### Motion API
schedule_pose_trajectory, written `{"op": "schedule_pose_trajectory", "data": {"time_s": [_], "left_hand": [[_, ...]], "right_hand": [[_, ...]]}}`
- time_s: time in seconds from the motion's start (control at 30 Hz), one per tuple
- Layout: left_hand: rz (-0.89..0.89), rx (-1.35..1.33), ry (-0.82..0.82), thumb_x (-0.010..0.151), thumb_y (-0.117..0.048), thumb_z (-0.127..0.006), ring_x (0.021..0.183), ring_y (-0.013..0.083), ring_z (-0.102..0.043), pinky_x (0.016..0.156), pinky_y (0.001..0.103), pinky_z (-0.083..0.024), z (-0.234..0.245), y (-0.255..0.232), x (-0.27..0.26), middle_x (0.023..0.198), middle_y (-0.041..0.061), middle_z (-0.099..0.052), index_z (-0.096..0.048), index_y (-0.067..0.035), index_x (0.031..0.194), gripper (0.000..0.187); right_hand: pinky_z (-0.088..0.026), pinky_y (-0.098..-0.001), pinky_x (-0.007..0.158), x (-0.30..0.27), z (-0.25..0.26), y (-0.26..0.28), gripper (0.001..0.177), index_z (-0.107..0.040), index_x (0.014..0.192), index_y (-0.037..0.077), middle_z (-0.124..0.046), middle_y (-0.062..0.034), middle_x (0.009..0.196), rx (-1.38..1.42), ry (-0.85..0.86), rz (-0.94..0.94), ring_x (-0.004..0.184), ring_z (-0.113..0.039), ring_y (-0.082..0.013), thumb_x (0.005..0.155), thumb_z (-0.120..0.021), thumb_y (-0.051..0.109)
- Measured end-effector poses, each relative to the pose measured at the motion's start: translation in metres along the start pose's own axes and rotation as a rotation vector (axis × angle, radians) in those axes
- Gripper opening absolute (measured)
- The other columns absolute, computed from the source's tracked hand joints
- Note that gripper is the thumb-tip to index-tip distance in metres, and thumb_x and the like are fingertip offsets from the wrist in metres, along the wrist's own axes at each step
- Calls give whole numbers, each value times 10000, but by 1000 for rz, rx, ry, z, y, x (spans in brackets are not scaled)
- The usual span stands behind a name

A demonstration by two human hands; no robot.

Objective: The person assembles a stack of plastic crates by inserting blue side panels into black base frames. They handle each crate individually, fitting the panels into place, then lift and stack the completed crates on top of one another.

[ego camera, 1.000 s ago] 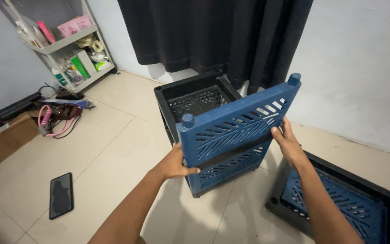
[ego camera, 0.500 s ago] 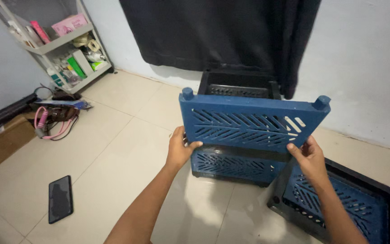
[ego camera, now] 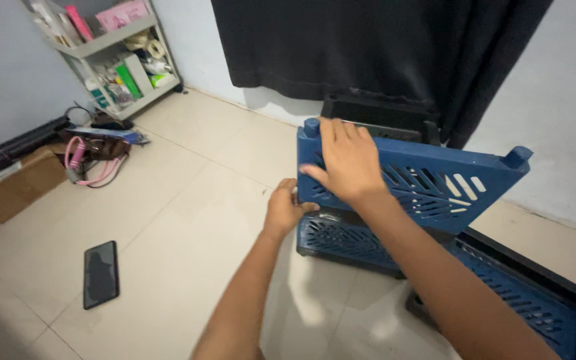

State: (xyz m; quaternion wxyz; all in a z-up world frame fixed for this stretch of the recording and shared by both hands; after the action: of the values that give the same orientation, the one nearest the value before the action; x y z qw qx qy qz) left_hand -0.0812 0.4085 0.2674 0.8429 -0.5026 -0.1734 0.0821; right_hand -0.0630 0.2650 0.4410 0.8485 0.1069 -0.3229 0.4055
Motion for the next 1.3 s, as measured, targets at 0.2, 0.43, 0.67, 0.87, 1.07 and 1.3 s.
{"op": "schedule_pose_trajectory", "data": {"time_s": [0.2,0.43,0.67,0.87,1.07,1.3], "left_hand": [[-172,69,-25,586,-174,-960,1012,309,-674,833,378,-572,3,17,11,1159,135,-666,-687,-81,1203,680],[-191,135,2,535,-325,-989,1022,349,-690,889,420,-554,2,42,26,1074,159,-724,-732,-70,1124,691],[-117,136,38,507,-370,-979,1062,350,-687,917,428,-545,-2,35,24,1118,181,-720,-707,-43,1211,823],[-158,119,86,473,-292,-974,1131,359,-657,938,445,-532,-10,31,24,1258,182,-665,-713,-4,1203,826],[-311,-7,276,535,-261,-977,1321,394,-519,1061,461,-458,-25,60,46,1514,252,-466,-606,-1,1331,915],[-527,247,248,838,-202,-777,1517,296,-328,1190,369,-349,-28,91,55,1654,184,-315,-376,-75,1558,835]], "right_hand": [[-551,-373,639,34,-14,-3,621,-789,818,49,-718,-104,684,195,271,-315,641,-720,-260,679,-816,655],[-541,-344,520,42,-31,-10,574,-786,781,67,-707,-107,604,104,380,-426,538,-718,-248,663,-807,629],[-524,-337,502,41,-30,-20,589,-788,749,78,-705,-102,583,102,422,-465,510,-703,-247,609,-827,649],[-543,-356,543,31,-15,-15,600,-776,701,80,-707,-87,603,13,503,-452,541,-703,-239,690,-784,680],[-533,-377,783,9,1,11,550,-771,1000,65,-718,-90,953,-196,-203,264,934,-665,-238,612,-778,455],[-473,-514,914,-31,-161,49,439,-676,1237,-27,-637,-290,1303,-832,678,532,1208,-588,-423,938,-593,284]]}}
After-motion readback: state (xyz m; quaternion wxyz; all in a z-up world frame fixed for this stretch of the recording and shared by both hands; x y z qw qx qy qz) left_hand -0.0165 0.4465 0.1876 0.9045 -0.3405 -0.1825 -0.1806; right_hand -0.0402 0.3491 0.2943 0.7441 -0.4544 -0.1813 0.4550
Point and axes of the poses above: each hand's wrist, its own x-axis towards the middle knuckle, its own z-axis out of the back of the hand, y = z × x, the point moved 1 cm from there along x, towards the middle knuckle
